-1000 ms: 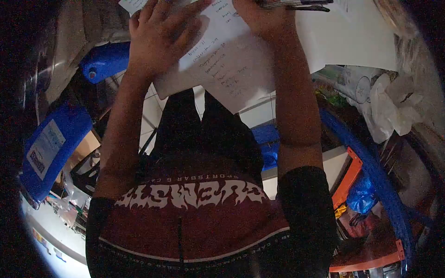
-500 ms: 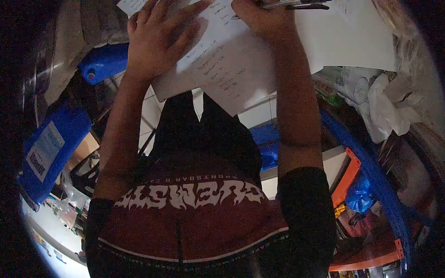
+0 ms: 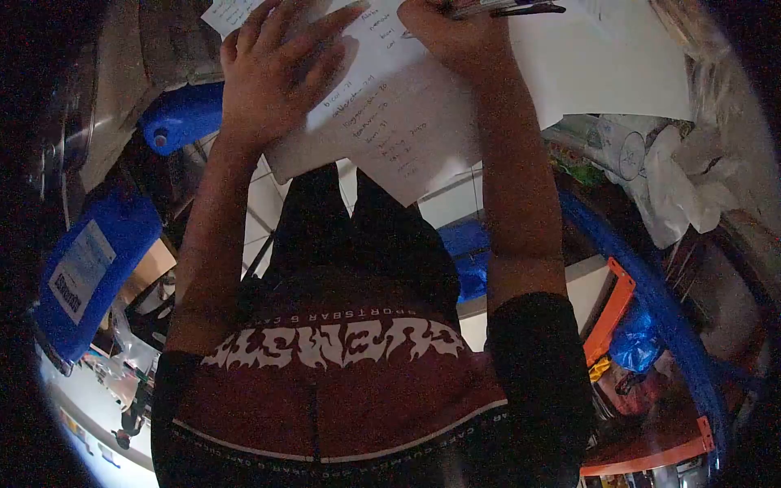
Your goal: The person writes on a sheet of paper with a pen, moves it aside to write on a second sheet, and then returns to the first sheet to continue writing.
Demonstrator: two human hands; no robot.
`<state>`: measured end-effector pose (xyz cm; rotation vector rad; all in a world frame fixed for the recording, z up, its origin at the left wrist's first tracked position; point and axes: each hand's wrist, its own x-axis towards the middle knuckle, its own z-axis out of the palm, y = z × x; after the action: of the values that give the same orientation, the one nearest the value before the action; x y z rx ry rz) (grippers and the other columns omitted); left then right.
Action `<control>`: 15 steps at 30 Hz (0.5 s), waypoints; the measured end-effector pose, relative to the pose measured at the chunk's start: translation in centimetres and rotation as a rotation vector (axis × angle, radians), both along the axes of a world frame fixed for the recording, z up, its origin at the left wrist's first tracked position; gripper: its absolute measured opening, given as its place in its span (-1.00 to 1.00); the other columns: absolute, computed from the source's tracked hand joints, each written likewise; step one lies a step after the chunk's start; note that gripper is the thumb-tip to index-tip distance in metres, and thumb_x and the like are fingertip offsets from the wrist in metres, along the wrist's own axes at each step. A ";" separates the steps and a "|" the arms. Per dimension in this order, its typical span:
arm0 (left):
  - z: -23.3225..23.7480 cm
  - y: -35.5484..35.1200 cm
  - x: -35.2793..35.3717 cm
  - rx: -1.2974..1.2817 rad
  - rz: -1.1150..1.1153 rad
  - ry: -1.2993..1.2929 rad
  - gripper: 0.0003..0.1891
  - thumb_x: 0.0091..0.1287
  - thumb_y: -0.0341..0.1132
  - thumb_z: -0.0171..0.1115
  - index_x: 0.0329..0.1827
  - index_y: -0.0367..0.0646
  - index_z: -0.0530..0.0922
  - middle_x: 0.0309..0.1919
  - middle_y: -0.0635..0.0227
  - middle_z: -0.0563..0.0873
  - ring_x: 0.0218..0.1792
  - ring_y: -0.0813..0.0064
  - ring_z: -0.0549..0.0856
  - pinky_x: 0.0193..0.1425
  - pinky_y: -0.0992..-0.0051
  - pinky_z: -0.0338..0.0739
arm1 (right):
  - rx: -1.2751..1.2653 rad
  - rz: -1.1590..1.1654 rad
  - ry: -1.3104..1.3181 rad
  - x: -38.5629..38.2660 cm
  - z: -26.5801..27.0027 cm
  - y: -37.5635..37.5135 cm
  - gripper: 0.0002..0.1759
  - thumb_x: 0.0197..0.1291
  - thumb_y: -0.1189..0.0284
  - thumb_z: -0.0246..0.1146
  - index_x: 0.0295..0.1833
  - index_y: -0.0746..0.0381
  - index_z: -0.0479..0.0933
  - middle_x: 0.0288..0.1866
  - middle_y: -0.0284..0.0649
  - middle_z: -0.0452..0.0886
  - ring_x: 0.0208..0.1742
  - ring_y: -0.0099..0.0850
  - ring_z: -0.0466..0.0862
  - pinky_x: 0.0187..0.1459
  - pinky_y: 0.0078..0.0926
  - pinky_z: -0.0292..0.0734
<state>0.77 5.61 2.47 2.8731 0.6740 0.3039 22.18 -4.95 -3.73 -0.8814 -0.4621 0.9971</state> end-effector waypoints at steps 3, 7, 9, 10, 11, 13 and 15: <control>0.0 -0.1 0.1 -0.003 0.007 0.006 -0.54 0.37 -0.01 0.10 0.35 0.38 0.43 0.37 0.25 0.38 0.38 0.04 0.29 0.39 -0.09 0.15 | -0.441 -0.219 -1.309 -1.3 2.3 -0.1 -0.63 0.01 0.68 0.20 -0.58 0.13 0.14 -0.60 -0.42 0.13 -0.56 -0.56 0.13 -0.52 -0.48 0.14; 0.1 -0.1 0.1 0.006 -0.002 -0.005 -0.54 0.36 -0.02 0.12 0.35 0.37 0.44 0.36 0.22 0.38 0.37 0.01 0.30 0.38 -0.10 0.16 | -0.296 -0.135 -1.095 -1.4 2.9 -0.1 -0.59 -0.05 0.68 0.24 -0.59 0.16 0.11 -0.61 -0.40 0.07 -0.55 -0.58 0.13 -0.52 -0.48 0.09; 0.1 0.0 0.1 0.000 -0.006 -0.019 -0.54 0.36 -0.03 0.12 0.35 0.37 0.44 0.36 0.22 0.38 0.37 0.00 0.30 0.39 -0.10 0.15 | -0.248 -0.172 -1.246 -1.6 3.2 0.1 -0.58 -0.04 0.68 0.24 -0.59 0.16 0.10 -0.61 -0.41 0.06 -0.55 -0.58 0.12 -0.52 -0.48 0.08; 0.0 0.0 0.1 -0.008 -0.009 -0.034 -0.54 0.36 -0.03 0.13 0.35 0.36 0.44 0.36 0.21 0.38 0.37 0.00 0.31 0.39 -0.10 0.15 | -0.336 -0.178 -1.269 -1.5 2.9 0.2 -0.57 -0.04 0.67 0.24 -0.59 0.15 0.09 -0.61 -0.42 0.07 -0.55 -0.58 0.12 -0.52 -0.48 0.07; 0.1 0.0 0.1 -0.008 -0.009 -0.034 -0.54 0.36 -0.03 0.13 0.35 0.36 0.44 0.36 0.21 0.38 0.37 0.00 0.31 0.39 -0.10 0.15 | -0.423 -0.185 -1.291 -1.5 2.6 0.2 -0.56 -0.03 0.67 0.25 -0.59 0.14 0.08 -0.61 -0.44 0.08 -0.54 -0.59 0.12 -0.51 -0.48 0.06; 0.2 0.0 0.0 -0.032 -0.015 -0.045 -0.55 0.36 -0.04 0.13 0.34 0.35 0.45 0.37 0.21 0.38 0.38 0.00 0.30 0.39 -0.09 0.15 | -0.340 -0.182 -1.239 -1.3 2.0 0.1 -0.55 -0.05 0.68 0.25 -0.59 0.14 0.07 -0.59 -0.44 0.08 -0.54 -0.58 0.12 -0.51 -0.48 0.06; 0.1 0.0 0.1 -0.017 -0.013 -0.023 -0.54 0.36 -0.03 0.12 0.34 0.34 0.45 0.38 0.22 0.37 0.38 0.00 0.30 0.39 -0.09 0.14 | -0.256 -0.180 -1.186 -0.9 0.9 0.0 -0.54 -0.07 0.70 0.26 -0.58 0.14 0.06 -0.58 -0.45 0.08 -0.53 -0.58 0.11 -0.51 -0.47 0.06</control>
<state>0.91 5.60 2.53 2.8526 0.6505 0.3275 21.23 -4.97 -2.84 -1.6864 -1.2327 0.2671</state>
